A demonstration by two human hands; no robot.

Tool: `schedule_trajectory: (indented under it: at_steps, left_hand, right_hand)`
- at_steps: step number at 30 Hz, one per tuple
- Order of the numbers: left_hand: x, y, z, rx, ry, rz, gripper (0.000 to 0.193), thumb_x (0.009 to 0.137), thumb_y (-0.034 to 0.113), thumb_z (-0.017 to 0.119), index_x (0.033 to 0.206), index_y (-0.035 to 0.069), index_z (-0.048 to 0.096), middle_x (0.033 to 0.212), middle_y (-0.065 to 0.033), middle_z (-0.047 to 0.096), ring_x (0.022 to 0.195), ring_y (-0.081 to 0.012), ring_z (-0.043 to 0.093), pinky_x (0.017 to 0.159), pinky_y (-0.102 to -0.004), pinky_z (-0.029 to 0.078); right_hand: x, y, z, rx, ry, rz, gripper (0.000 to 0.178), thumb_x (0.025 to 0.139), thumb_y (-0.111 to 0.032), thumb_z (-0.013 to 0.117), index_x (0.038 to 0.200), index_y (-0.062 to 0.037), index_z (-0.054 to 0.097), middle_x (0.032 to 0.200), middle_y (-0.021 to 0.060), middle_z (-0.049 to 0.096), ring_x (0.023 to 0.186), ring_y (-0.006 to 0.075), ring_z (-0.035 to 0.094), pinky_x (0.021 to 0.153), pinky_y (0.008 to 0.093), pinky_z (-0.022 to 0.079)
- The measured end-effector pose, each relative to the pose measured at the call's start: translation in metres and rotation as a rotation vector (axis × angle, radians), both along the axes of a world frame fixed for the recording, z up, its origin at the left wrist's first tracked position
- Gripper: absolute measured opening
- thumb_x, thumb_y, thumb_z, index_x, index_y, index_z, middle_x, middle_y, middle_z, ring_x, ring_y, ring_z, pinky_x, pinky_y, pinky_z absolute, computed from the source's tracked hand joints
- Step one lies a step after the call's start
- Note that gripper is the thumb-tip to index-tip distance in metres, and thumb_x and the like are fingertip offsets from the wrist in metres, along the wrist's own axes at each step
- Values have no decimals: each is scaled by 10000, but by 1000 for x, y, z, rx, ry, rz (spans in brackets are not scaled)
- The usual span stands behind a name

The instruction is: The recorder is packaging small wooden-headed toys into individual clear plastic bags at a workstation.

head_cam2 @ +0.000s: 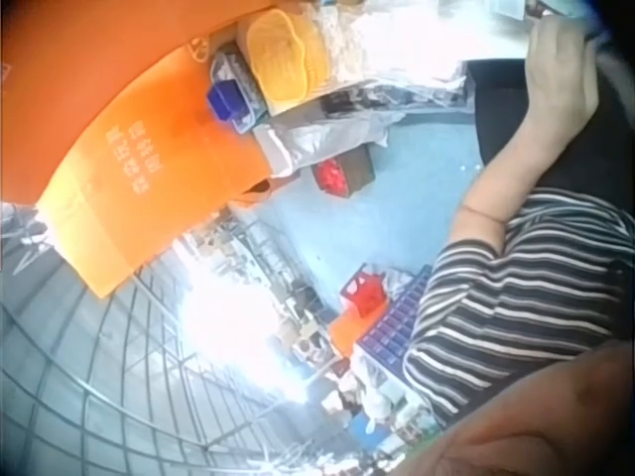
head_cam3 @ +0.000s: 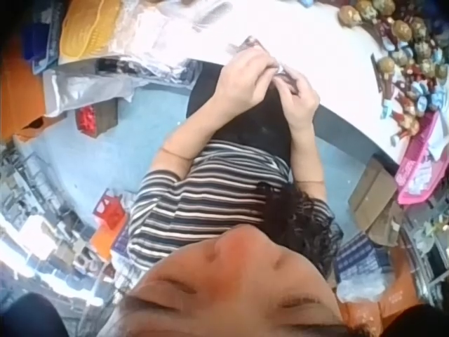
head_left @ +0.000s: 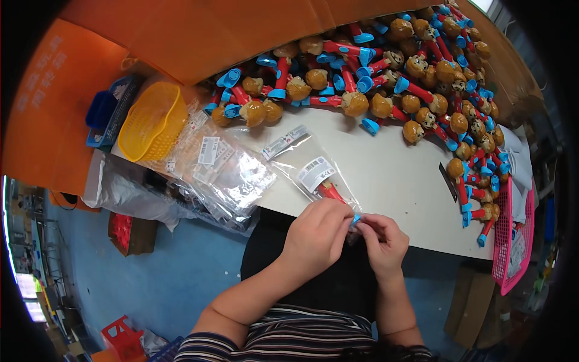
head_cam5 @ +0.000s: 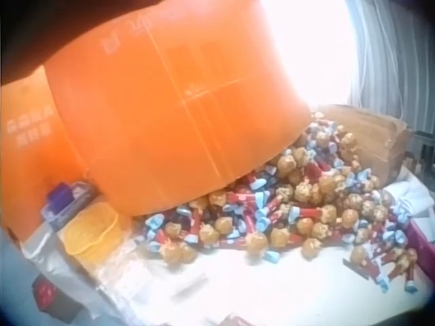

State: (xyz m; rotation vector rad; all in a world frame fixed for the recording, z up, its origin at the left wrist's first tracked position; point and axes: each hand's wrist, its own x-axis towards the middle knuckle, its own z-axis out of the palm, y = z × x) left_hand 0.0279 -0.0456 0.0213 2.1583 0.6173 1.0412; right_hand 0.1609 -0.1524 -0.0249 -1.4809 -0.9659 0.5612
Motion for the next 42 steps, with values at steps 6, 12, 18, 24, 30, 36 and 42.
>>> schedule_trajectory:
  at_steps: [6,12,18,24,30,36,42]
  left_hand:
    - [-6,-3,-8,-34,103,1,134,800,7,693,917,17,628,860,-118,635,799,-318,627,709,-378,512]
    - [-7,-8,-7,-14,134,-5,148,807,21,690,943,27,629,882,-119,624,825,-319,619,730,-385,506]
    - [-14,-8,-8,-4,214,5,152,807,29,695,947,35,635,883,-113,619,824,-313,615,731,-382,504]
    - [-24,-15,0,27,175,40,171,777,68,742,929,42,669,869,-89,617,796,-281,609,708,-369,494]
    - [-7,-27,-14,176,179,110,208,748,106,771,934,50,695,871,-52,620,791,-248,599,709,-357,449]
    - [-1,-30,-30,226,166,208,208,750,98,766,938,45,695,872,-42,616,804,-238,596,730,-361,429]
    - [-1,-30,-37,281,157,214,179,743,65,729,916,47,687,865,-41,610,811,-230,596,737,-365,424]
  right_hand:
    - [1,7,1,-31,-343,-62,266,751,-1,804,961,11,641,986,141,646,759,182,662,649,274,561]
    - [7,31,4,29,-505,-70,481,667,-25,822,1089,-21,591,1108,159,590,954,292,608,757,348,534]
    - [2,41,9,-13,-450,61,464,712,-8,783,1131,-25,584,1079,155,609,921,267,626,730,323,539]
    - [7,24,32,-383,35,112,152,903,-66,676,954,77,677,783,91,699,676,87,650,623,217,531]
    - [20,27,33,-457,427,240,200,950,-104,624,983,85,681,824,92,700,729,106,667,655,218,555]
    - [16,27,34,-489,544,280,239,982,-127,580,1041,82,679,864,88,700,772,109,672,686,218,565]
    - [14,28,33,-491,557,279,244,990,-128,570,1054,82,677,891,84,699,802,111,676,701,221,566]
